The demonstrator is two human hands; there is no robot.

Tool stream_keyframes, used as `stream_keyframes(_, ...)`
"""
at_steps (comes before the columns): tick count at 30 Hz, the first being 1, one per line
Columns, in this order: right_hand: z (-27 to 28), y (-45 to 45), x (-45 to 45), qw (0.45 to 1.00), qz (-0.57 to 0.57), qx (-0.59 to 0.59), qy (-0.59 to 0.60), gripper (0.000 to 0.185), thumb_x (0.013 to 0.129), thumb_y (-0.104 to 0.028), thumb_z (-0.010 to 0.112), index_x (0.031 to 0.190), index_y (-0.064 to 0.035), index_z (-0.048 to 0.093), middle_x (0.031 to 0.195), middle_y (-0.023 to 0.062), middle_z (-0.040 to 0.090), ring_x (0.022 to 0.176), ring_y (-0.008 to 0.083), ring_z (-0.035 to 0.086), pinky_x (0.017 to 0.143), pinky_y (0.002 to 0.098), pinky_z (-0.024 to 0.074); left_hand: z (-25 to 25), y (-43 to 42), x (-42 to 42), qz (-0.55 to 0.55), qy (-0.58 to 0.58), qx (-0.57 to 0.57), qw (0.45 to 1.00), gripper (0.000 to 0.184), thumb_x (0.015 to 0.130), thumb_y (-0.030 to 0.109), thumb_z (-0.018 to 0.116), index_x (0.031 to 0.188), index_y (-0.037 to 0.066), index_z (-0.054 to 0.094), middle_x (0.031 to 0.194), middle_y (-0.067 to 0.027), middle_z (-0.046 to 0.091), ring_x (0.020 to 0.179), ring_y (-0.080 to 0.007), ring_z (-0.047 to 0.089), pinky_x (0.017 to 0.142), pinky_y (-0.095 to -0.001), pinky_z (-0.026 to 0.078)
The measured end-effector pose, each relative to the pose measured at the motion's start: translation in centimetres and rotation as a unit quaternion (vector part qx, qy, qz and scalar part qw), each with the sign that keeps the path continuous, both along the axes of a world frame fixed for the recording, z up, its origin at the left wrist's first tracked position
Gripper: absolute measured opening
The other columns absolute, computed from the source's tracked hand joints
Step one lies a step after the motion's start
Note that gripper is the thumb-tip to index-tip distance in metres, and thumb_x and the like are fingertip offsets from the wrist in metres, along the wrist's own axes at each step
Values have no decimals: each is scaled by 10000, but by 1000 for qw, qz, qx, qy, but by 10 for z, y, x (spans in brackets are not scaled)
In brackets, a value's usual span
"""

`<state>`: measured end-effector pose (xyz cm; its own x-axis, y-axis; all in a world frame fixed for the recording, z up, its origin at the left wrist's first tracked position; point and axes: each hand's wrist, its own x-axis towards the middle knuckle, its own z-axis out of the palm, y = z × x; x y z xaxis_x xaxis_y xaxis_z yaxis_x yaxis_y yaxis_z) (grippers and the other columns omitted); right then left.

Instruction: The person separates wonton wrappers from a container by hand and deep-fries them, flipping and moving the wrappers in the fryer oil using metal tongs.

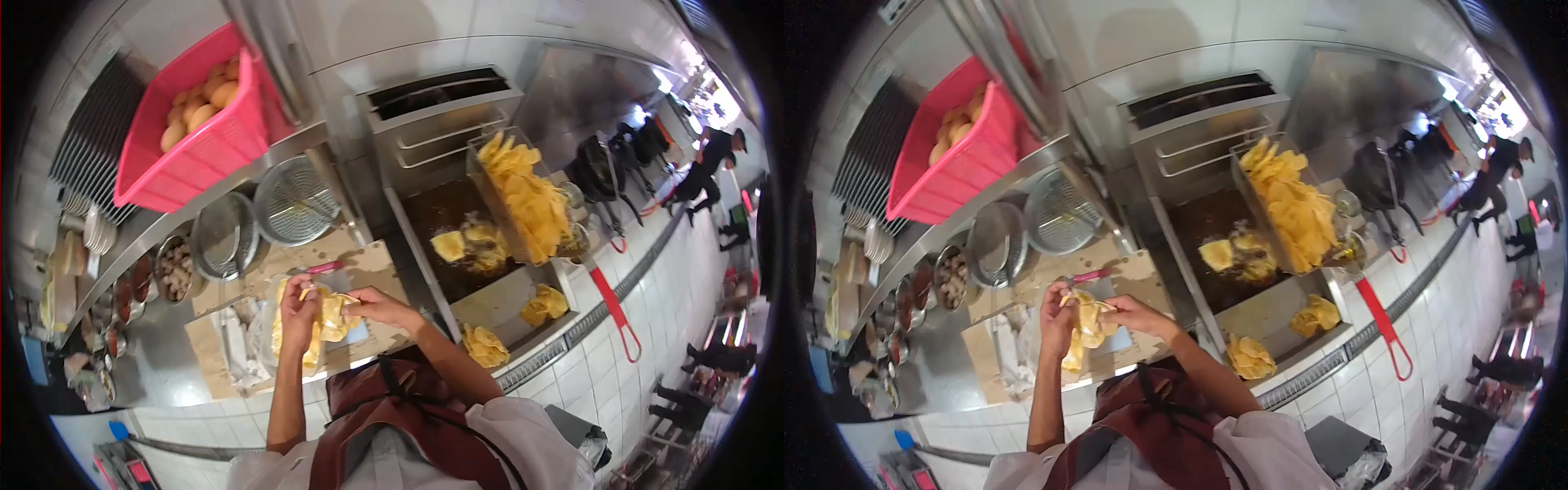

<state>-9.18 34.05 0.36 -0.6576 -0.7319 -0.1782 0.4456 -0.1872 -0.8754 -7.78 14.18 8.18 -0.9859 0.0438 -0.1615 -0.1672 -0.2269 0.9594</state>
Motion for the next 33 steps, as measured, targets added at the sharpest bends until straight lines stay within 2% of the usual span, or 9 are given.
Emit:
stream_keyframes(4, 18, 49, 29, 981, -188, 28, -44, 333, 981, -181, 610, 1261, -3, 587, 1031, 8, 664, 905, 85, 625, 769, 268, 530, -24, 37, 8, -67, -221, 63, 971, 483, 914, 36, 609, 1370, 95, 461, 1144, -94, 643, 1042, -203, 643, 905, -322, 527)
stream_keyframes(12, 49, 151, 22, 790, -602, 110, 36, 233, 946, -143, 603, 1159, -52, 579, 1040, 51, 626, 877, 114, 607, 663, 238, 531, -52, 160, -59, -100, 78, -26, 992, 448, 891, -11, 657, 1289, 126, 503, 1023, -2, 543, 890, -94, 577, 743, -249, 511)
stream_keyframes(16, -43, 220, 61, 660, -559, 445, 233, 264, 939, -128, 600, 1190, -50, 572, 978, 57, 609, 824, 130, 591, 649, 278, 514, -42, 103, -50, -121, 110, -63, 985, 371, 902, 34, 657, 1248, 98, 537, 1062, -7, 560, 923, -89, 569, 818, -248, 492)
stream_keyframes(18, -41, 211, 101, 810, -499, 280, 129, 299, 968, -174, 580, 1206, 6, 574, 993, 101, 642, 865, 146, 617, 720, 289, 511, -37, 49, -25, -101, 67, -104, 987, 343, 906, 47, 658, 1235, 68, 562, 1075, -6, 599, 960, -96, 575, 839, -253, 491)
stream_keyframes(22, 14, 78, 95, 872, -283, 368, 154, 168, 932, -101, 590, 1071, -10, 616, 873, 27, 617, 790, 111, 605, 669, 267, 519, -67, -53, 27, -58, -6, -140, 988, 342, 909, 30, 641, 1241, 62, 568, 1048, -15, 621, 961, -110, 596, 836, -262, 504)
stream_keyframes(27, 18, -105, -62, 871, -264, 281, 305, 327, 895, -9, 609, 1221, 9, 591, 1123, 169, 649, 990, 248, 644, 884, 322, 504, -50, -110, 67, -48, -88, -52, 994, 276, 925, 41, 612, 1197, 80, 587, 1017, -16, 624, 921, -117, 609, 778, -269, 517)
stream_keyframes(29, 49, -137, -130, 695, -327, 487, 417, 412, 842, 0, 542, 1251, -13, 588, 1204, 205, 631, 1145, 367, 586, 981, 481, 446, -38, -119, 70, -42, -101, -41, 993, 251, 929, 50, 612, 1176, 91, 591, 1003, -11, 632, 894, -105, 604, 756, -262, 511)
stream_keyframes(30, -29, -146, -183, 546, -400, 545, 495, 414, 872, -100, 546, 1286, -86, 566, 1138, 163, 650, 1061, 316, 620, 935, 532, 408, -39, -122, 73, -43, -88, -41, 994, 237, 939, 61, 606, 1172, 99, 588, 998, -9, 633, 877, -101, 602, 734, -256, 506)
stream_keyframes(33, 0, -147, -191, 554, -260, 707, 354, 306, 929, -164, 469, 1174, -56, 617, 1046, 186, 697, 1044, 337, 647, 964, 566, 369, -28, -125, 84, -65, -125, -63, 988, 222, 952, 75, 592, 1172, 103, 590, 999, 0, 640, 850, -89, 595, 711, -236, 480)
